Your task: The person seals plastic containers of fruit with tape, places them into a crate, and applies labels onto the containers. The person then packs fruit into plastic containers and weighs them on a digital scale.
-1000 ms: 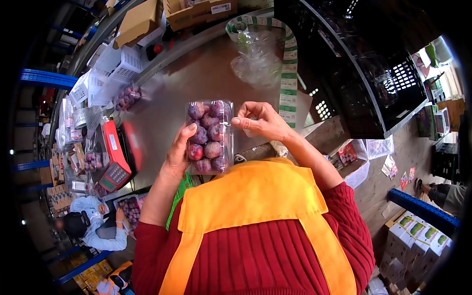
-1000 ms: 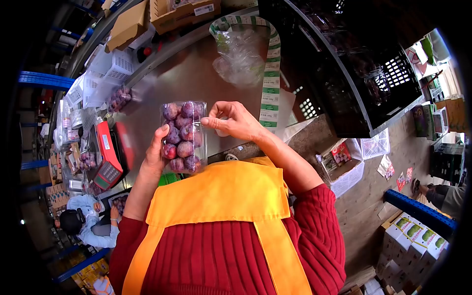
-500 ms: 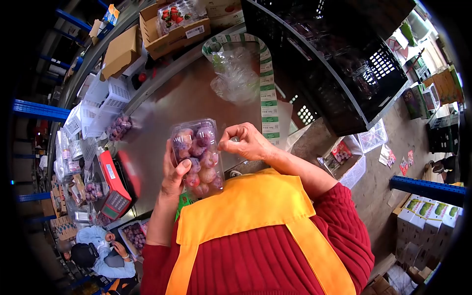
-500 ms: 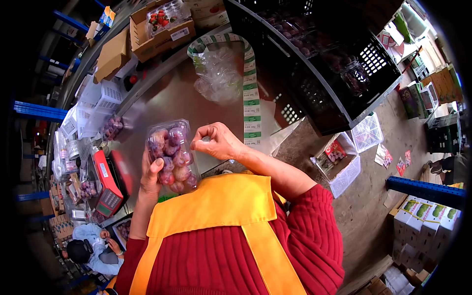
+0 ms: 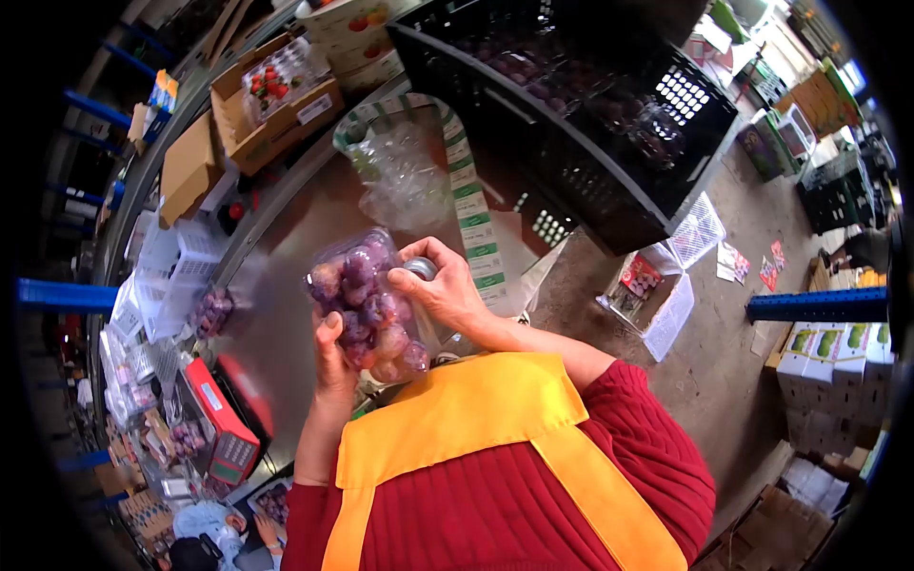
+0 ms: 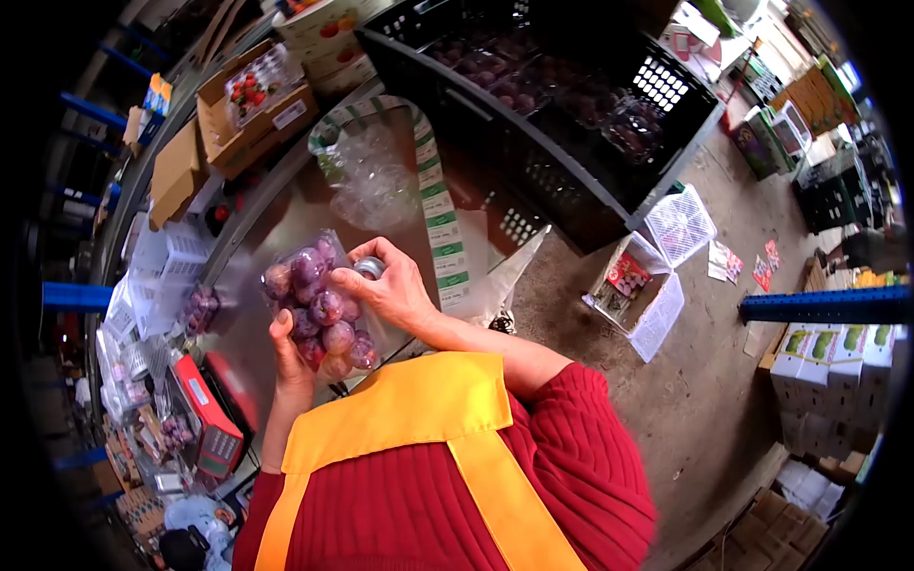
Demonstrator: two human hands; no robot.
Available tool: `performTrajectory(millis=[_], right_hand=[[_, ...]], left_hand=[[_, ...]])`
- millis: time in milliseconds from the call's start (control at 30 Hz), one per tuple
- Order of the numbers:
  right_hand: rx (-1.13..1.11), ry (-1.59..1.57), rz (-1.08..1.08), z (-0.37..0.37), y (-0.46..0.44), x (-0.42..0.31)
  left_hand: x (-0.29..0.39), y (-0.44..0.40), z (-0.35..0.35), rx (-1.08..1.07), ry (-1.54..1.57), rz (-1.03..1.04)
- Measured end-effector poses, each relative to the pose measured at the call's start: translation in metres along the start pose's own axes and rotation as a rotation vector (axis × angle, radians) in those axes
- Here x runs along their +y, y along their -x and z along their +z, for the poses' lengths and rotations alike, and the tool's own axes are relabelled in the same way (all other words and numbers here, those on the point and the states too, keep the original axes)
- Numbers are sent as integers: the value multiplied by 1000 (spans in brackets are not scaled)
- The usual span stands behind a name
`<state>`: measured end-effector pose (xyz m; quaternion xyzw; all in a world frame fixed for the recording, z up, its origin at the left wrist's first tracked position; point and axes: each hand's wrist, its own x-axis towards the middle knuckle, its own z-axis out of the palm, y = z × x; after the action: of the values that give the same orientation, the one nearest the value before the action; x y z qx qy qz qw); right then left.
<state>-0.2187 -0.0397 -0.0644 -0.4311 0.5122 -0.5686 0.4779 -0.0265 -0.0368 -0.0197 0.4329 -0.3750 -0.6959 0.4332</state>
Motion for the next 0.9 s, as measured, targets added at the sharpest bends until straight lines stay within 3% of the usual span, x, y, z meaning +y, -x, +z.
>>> performTrajectory(millis=[33,100,167,267,367,433,567,633,767,900], right_hand=[[141,143,-100,-10,-2,8],[232,40,63,-38,-1,35],[263,-81,232,-64,9,56],[230,-115,223,-88,25,63],[146,-90,225,-104,27,65],[146,-3,189,-119,28,57],[197,61,151,-137,28,75],[183,8,154,-147,30,75],[221,-67,204,-158,32,85],[219,-68,215,-164,28,86]], left_hand=[[0,-8,8,-12,-21,60],[10,-28,24,-164,59,109],[28,-65,70,-473,23,114],[64,-130,159,-878,-38,134],[76,-189,291,-921,-348,633],[54,-232,356,-841,-806,526],[-34,-277,415,-668,-1751,554],[-78,-292,409,-785,-1985,754],[-99,-285,405,-804,-2028,919],[-121,-268,408,-1155,-2203,733]])
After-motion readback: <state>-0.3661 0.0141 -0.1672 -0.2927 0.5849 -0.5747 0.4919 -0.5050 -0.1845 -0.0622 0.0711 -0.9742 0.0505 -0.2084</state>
